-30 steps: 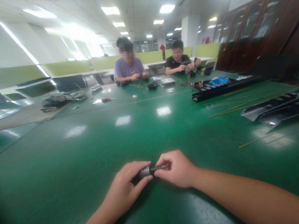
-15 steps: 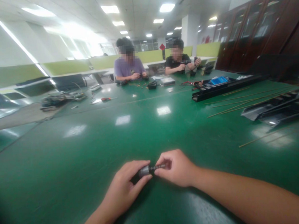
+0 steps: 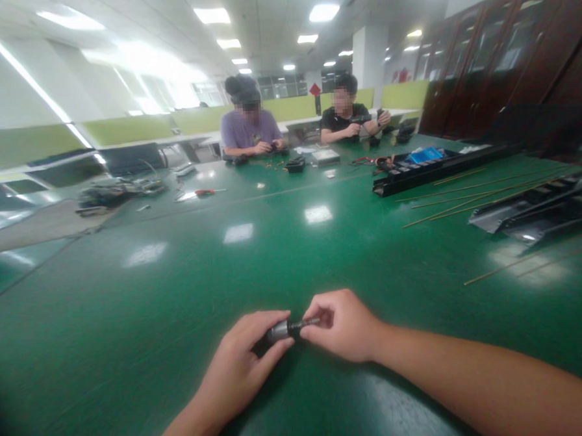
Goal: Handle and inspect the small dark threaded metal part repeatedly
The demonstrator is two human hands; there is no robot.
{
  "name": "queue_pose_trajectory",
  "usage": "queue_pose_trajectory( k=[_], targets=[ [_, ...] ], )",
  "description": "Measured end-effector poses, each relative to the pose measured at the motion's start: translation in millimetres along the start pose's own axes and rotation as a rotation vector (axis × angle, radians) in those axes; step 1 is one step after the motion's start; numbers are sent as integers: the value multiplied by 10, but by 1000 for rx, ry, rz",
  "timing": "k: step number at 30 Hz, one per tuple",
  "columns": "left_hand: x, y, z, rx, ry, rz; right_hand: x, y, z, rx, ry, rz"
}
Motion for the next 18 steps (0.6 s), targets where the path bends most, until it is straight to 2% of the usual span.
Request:
queue_pose_trajectory(
  k=[18],
  targets=[
    [1, 1, -12, 5, -10, 20, 9, 2, -3, -12, -22, 17]
  ],
)
Point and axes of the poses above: each hand's wrist, its own y-axis away from the middle knuckle, its own x-axis out of the back of the hand, z = x × y, the point moved 2 cm from there along -y, towards the middle knuckle, and after that the axes turned 6 degrees about x, right-handed, at the moved point
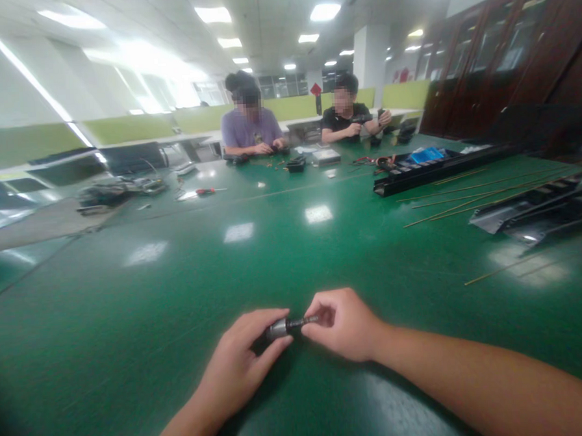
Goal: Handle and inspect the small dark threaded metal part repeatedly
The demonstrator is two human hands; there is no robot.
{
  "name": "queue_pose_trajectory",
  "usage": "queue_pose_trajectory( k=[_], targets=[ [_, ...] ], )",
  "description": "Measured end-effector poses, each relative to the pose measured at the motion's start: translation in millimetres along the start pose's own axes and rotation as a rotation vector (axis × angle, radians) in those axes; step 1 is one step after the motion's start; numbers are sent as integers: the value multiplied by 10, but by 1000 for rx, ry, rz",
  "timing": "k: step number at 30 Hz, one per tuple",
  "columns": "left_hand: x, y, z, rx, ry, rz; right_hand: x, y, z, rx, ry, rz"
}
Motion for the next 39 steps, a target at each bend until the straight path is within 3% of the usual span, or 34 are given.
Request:
queue_pose_trajectory(
  k=[39],
  targets=[
    [70, -4, -50, -11, 14, 27, 11, 0, 11, 6, 8, 49]
  ],
)
Point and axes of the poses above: each hand's wrist, its own y-axis away from the middle knuckle, its own x-axis out of the back of the hand, z = x × y, the point moved 2 cm from there along -y, towards the middle knuckle, and after that the axes turned 6 degrees about x, right-handed, at the moved point
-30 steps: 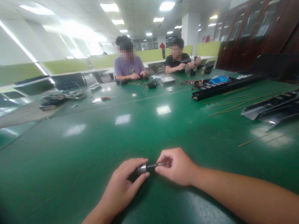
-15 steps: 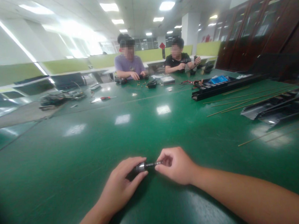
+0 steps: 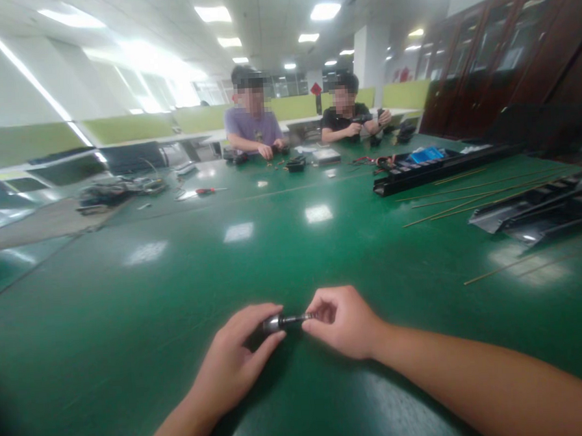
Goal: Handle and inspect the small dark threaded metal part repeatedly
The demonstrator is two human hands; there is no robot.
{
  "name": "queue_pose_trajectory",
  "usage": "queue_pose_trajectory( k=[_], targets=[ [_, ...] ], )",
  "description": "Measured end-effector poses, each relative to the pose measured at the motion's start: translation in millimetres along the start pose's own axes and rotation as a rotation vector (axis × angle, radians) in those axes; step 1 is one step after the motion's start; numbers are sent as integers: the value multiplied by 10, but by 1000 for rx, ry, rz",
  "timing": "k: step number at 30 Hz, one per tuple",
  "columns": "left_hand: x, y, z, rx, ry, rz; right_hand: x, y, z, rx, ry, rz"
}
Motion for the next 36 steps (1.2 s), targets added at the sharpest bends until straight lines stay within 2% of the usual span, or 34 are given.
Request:
queue_pose_trajectory(
  k=[36],
  targets=[
    [30, 5, -49, 46, 21, 23, 13, 6, -34, 22, 34, 19]
  ],
)
Point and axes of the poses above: each hand's wrist, its own y-axis away from the middle knuckle, its own x-axis out of the back of the hand, z = x × y, the point moved 2 cm from there along -y, towards the middle knuckle, and after that the axes turned 6 degrees about x, right-handed, at the moved point
